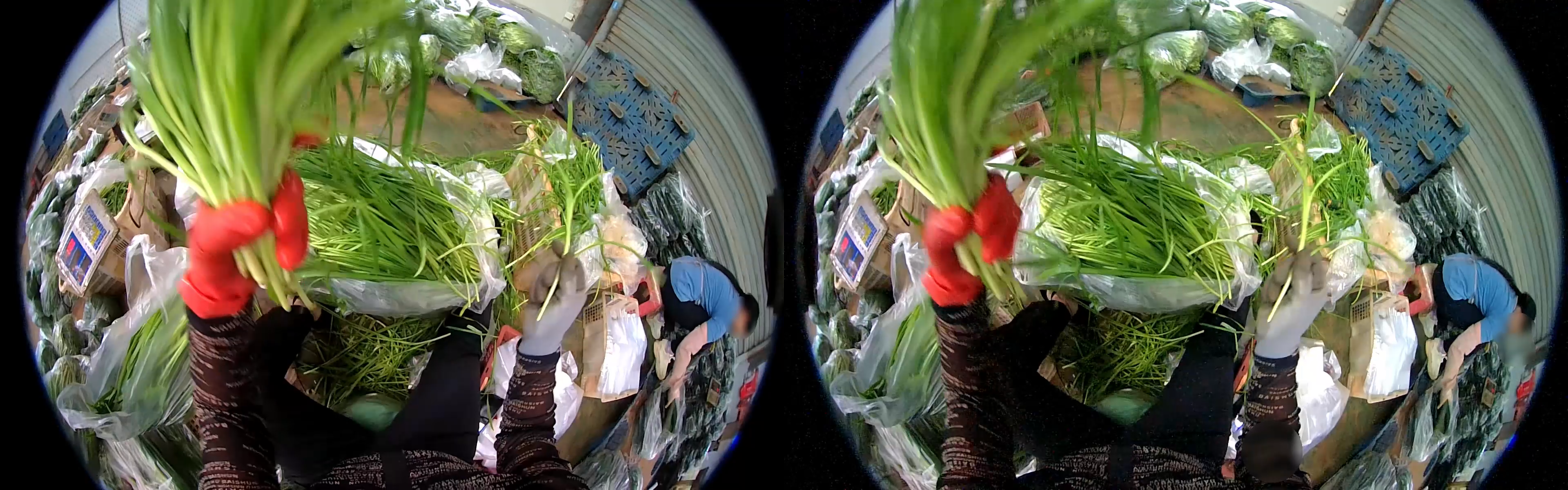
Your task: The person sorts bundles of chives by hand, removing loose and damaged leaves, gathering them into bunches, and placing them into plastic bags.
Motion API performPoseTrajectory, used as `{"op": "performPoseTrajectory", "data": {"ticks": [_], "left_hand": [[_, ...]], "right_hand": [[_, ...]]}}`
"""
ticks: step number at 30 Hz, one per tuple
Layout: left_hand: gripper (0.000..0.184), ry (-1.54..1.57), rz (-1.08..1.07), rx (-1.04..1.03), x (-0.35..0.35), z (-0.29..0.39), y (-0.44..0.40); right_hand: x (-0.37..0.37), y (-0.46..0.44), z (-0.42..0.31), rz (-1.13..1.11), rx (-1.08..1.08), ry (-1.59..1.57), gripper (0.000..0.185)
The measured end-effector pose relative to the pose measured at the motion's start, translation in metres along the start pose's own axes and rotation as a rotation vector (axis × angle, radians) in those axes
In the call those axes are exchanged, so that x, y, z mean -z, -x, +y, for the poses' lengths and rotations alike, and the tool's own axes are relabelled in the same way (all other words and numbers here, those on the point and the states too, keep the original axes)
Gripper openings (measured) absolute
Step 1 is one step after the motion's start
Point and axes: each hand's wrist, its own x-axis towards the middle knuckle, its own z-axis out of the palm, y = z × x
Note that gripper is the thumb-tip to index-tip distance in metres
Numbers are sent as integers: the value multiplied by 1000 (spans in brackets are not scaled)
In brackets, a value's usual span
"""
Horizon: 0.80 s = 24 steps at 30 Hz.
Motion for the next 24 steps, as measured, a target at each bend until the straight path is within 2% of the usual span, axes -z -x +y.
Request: {"op": "performPoseTrajectory", "data": {"ticks": [2,3,5,9,11,13,15,16,17,18,20,21,22,24], "left_hand": [[62,15,-194,-117,-4,25,-29],[60,71,-366,-134,3,37,-44],[58,123,-539,-140,15,57,-76],[29,357,-779,-199,22,78,-133],[34,263,-945,-62,23,74,-138],[39,152,-525,55,31,45,-105],[39,-196,168,50,206,-65,-54],[29,148,99,429,55,-70,-39],[29,207,178,740,49,-91,-2],[34,137,232,797,51,-131,40],[46,515,243,935,48,-179,104],[51,593,386,958,49,-200,130],[51,524,402,936,50,-212,149],[51,550,367,934,34,-200,153]], "right_hand": [[6,11,18,-3,-139,-81,27],[3,19,17,8,-171,-32,25],[4,29,35,30,-231,-93,24],[5,43,52,66,-312,-146,23],[8,46,59,22,-320,-179,24],[6,52,62,34,-355,-157,24],[-3,58,68,74,-378,-48,20],[-6,66,75,73,-358,-14,20],[2,74,87,1,-389,60,19],[11,82,102,-68,-419,137,18],[18,106,131,-103,-583,91,16],[9,113,121,-98,-692,46,16],[10,122,129,-144,-726,122,16],[16,138,152,-221,-605,135,18]]}}
